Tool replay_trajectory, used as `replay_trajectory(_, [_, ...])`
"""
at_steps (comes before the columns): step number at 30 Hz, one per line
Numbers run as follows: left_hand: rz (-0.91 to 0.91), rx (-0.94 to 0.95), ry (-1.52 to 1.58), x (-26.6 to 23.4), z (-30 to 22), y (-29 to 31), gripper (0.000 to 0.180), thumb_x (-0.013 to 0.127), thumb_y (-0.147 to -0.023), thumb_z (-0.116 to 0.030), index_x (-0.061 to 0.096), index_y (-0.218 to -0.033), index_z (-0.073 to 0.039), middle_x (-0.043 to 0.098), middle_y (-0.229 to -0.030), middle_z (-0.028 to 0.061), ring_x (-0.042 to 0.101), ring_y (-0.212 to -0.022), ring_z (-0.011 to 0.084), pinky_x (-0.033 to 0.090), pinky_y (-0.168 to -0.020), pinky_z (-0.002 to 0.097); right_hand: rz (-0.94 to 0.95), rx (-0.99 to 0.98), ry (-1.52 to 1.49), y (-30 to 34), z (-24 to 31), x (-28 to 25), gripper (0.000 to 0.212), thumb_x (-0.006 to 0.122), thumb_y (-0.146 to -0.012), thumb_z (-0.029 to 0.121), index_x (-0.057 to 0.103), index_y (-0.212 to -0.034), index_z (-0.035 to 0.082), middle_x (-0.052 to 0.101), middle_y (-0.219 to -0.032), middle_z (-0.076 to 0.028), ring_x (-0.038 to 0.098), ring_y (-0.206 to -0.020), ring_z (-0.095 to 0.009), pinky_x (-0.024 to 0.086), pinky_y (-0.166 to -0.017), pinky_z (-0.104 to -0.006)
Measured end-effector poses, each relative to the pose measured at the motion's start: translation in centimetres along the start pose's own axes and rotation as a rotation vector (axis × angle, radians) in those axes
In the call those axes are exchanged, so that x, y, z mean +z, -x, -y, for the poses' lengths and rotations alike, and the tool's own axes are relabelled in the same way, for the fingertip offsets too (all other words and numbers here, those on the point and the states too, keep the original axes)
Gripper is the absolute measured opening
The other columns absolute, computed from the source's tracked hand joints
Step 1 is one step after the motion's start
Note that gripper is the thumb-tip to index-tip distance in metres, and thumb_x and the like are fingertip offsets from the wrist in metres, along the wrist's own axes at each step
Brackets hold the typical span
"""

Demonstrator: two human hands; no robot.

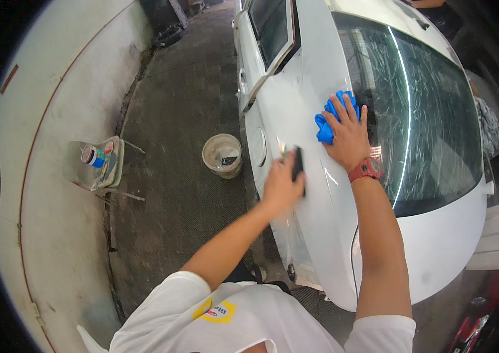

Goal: The person wipes the front fender of a white car with a blue cloth and a small black tool, repeatedly dipping the cloth into a bucket of water. The person scrubs and wipes the surface around the fuel cap and lower fender area.

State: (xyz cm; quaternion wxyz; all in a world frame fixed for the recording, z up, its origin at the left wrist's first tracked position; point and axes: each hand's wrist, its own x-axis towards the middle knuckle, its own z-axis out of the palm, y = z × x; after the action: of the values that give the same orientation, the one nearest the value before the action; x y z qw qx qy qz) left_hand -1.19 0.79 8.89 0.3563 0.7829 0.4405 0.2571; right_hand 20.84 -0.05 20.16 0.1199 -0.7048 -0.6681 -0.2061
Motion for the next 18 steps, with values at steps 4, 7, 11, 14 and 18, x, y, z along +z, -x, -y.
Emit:
replay_trajectory(4, [-0.075,-0.199,0.050,-1.0,3.1,-7.3,0.084,0.078,-0.096,-0.037,0.049,-0.168,-0.004,0.066,-0.134,0.0346,0.070,-0.118,0.0540,0.059,-0.107,0.0549,0.024,-0.004,-0.016,0.0,1.0,-0.7,0.065,0.092,-0.081,0.022,0.071,-0.142,0.022,0.039,-0.181,-0.007,0.025,-0.172,-0.036,0.020,-0.134,-0.0772])
replay_trajectory(7, [-0.025,0.077,-0.053,1.4,-0.8,0.0,0.087,0.077,-0.097,-0.037,0.043,-0.171,-0.006,0.056,-0.145,0.0391,0.060,-0.135,0.0556,0.057,-0.110,0.0571,0.041,0.009,-0.013,0.2,1.0,-0.7,0.062,0.090,-0.082,0.020,0.071,-0.142,0.021,0.040,-0.180,-0.008,0.025,-0.172,-0.036,0.019,-0.134,-0.0769])
replay_trajectory(11, [0.011,0.141,-0.024,0.7,-1.7,1.2,0.083,0.077,-0.098,-0.036,0.046,-0.169,-0.005,0.058,-0.142,0.0389,0.062,-0.133,0.0552,0.056,-0.110,0.0575,-0.002,-0.004,0.006,0.6,-0.1,0.0,0.060,0.087,-0.084,0.019,0.071,-0.142,0.020,0.040,-0.180,-0.008,0.025,-0.172,-0.037,0.019,-0.134,-0.0768])
replay_trajectory(14, [-0.061,-0.130,0.035,-0.7,1.2,-6.2,0.080,0.077,-0.098,-0.036,0.049,-0.166,-0.004,0.062,-0.136,0.0376,0.067,-0.125,0.0540,0.057,-0.109,0.0564,0.004,-0.020,-0.008,-0.1,1.0,-0.5,0.060,0.087,-0.084,0.019,0.071,-0.141,0.020,0.040,-0.180,-0.008,0.025,-0.172,-0.037,0.019,-0.134,-0.0772])
replay_trajectory(18, [-0.010,-0.044,-0.003,-0.5,-1.5,-3.4,0.080,0.075,-0.100,-0.036,0.046,-0.169,-0.006,0.057,-0.143,0.0393,0.064,-0.129,0.0544,0.056,-0.110,0.0579,0.030,0.010,0.001,0.0,0.7,-0.8,0.061,0.087,-0.083,0.019,0.070,-0.142,0.021,0.042,-0.179,-0.008,0.026,-0.172,-0.036,0.020,-0.133,-0.0774])
